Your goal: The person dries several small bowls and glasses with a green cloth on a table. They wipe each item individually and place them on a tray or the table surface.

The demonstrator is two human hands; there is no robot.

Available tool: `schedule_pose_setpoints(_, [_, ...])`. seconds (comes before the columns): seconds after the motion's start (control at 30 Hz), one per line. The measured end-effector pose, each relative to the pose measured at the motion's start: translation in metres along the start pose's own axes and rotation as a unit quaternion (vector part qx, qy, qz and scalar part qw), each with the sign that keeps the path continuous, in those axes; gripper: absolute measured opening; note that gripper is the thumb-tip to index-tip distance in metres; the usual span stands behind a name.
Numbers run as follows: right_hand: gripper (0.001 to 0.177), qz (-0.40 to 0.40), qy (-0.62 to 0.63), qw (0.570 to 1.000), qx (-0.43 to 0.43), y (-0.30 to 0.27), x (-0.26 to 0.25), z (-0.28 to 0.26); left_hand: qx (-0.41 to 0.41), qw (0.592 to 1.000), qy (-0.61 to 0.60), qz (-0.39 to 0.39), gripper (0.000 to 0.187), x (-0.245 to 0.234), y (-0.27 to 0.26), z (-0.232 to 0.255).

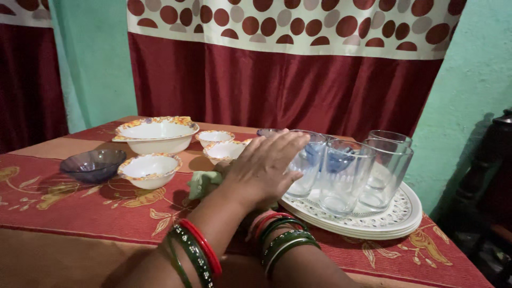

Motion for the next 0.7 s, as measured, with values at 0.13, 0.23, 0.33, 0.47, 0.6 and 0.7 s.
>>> schedule_pose_setpoints(0.13, [0.042, 0.0, 0.004, 1.0, 0.005, -0.001, -0.002, 0.004, -0.044, 0.999, -0.016, -0.021, 0.037, -0.005, 0.015, 0.002])
schedule_pose_setpoints(0.23, [0.043, 0.001, 0.006, 1.0, 0.004, 0.001, -0.005, 0.004, -0.068, 0.993, 0.006, -0.093, 0.032, -0.01, 0.037, 0.003])
schedule_pose_setpoints(0.33, [0.044, 0.002, 0.01, 1.0, -0.001, 0.004, -0.006, 0.0, -0.086, 0.983, 0.002, -0.16, 0.031, -0.013, 0.052, 0.006])
schedule_pose_setpoints(0.47, [0.045, 0.001, 0.01, 1.0, -0.003, 0.002, -0.003, -0.001, -0.117, 0.974, -0.003, -0.193, 0.033, -0.015, 0.059, 0.008])
schedule_pose_setpoints(0.6, [0.047, -0.002, 0.011, 1.0, -0.002, -0.001, 0.001, -0.006, -0.109, 0.981, -0.003, -0.161, 0.033, -0.014, 0.053, 0.01])
schedule_pose_setpoints(0.7, [0.048, 0.0, 0.015, 1.0, -0.002, -0.002, 0.002, -0.009, -0.119, 0.986, -0.03, -0.111, 0.032, -0.013, 0.046, 0.008])
Point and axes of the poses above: each hand's wrist, its own y-axis towards the middle knuckle, its own x-axis out of the palm, z = x × y, the point moved 3 cm from there along y, towards the middle knuckle, and after that the axes turned 12 degrees about x, right-handed, at the moved point
